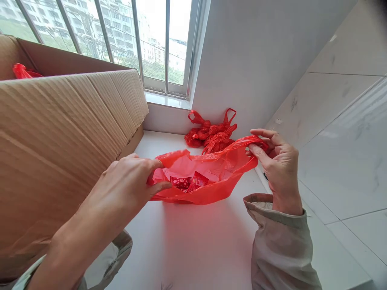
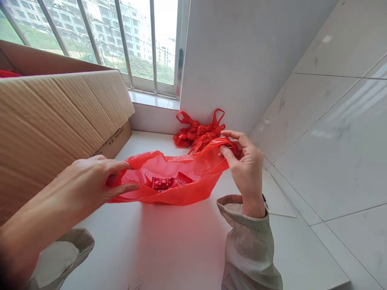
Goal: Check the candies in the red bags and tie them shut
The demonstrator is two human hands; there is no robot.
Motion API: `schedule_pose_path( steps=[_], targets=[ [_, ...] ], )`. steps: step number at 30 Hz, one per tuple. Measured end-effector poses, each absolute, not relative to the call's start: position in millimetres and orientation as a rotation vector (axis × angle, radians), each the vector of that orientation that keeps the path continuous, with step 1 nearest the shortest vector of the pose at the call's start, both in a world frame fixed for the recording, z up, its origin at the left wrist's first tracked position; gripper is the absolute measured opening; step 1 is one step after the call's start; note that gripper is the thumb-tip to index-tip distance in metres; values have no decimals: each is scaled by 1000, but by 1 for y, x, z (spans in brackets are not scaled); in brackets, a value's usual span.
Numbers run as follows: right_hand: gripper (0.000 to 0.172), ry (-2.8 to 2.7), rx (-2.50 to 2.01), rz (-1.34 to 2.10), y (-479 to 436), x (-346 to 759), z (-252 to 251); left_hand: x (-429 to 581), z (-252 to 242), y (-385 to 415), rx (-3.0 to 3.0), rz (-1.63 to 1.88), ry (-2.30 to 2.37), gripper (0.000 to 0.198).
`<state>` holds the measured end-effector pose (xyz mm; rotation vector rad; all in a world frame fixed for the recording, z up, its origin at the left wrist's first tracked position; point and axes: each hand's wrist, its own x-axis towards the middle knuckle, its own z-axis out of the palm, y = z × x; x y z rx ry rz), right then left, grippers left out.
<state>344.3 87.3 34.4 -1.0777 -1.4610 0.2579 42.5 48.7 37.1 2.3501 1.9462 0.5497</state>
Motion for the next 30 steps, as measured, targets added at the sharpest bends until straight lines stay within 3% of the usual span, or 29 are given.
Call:
schedule_pose_path(
  steps=[3, 16, 22, 24, 28, 30],
  targets=[
    [28, -1465, -1082, 248, 87, 343, 34, 50, 38, 47, 2379, 467, 2151, 31],
    [31, -1438, -1069, 243, 86, 345, 36, 56, 49, 42, 2317, 862, 2186, 42],
    [36, -1434, -1058, 280, 86, 344, 36, 56, 49, 45, 2397, 571, 2330, 74],
    [36, -1423, -1048, 297, 86, 343, 36, 54, 46, 46, 2431, 486, 2330, 68],
    [38, -1411, -1030, 320, 86, 343, 36, 51, 42, 48, 2454, 266, 2317, 28],
    [40, -1400, -1020, 352, 85, 343, 36, 49, 42, 48, 2440, 184, 2308, 26]
  ],
)
